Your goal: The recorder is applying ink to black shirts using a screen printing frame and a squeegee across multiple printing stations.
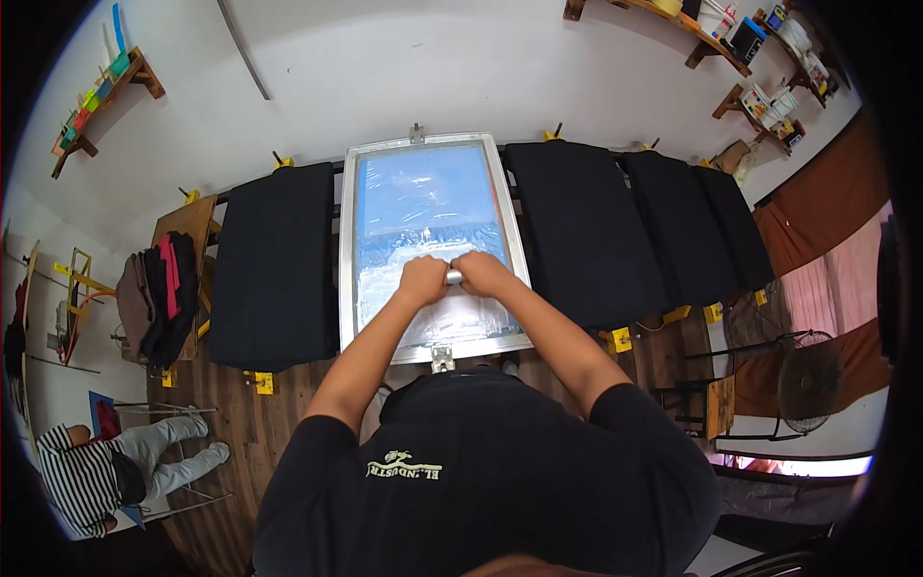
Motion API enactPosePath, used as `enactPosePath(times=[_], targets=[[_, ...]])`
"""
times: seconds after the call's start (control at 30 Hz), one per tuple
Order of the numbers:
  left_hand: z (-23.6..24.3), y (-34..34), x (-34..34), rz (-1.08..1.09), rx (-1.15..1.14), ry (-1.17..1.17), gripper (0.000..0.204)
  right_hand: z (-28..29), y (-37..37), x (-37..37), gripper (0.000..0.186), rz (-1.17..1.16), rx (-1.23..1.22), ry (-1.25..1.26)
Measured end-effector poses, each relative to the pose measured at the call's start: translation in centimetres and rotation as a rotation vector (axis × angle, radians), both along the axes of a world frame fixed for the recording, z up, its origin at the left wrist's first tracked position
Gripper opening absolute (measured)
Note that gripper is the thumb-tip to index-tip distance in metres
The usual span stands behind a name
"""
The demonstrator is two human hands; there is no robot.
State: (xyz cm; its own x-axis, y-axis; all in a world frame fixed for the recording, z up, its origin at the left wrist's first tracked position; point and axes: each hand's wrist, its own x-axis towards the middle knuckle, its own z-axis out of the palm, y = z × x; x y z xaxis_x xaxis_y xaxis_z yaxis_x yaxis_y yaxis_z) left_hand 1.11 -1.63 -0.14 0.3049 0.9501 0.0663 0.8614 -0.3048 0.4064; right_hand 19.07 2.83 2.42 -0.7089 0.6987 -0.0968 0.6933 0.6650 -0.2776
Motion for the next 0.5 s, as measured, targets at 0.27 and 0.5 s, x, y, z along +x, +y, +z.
enactPosePath(times=[0.27, 0.5], targets=[[0.4, -1.7, -0.4, -0.057, -0.110, 0.057, 0.014, -0.1, -2.0, -0.2, 0.021, 0.015, -0.074, -0.058], [2.4, -7.9, 0.3, -0.103, -0.263, 0.004, 0.016, 1.3, -8.6, 0.9, 0.023, -0.001, -0.160, -0.084]])
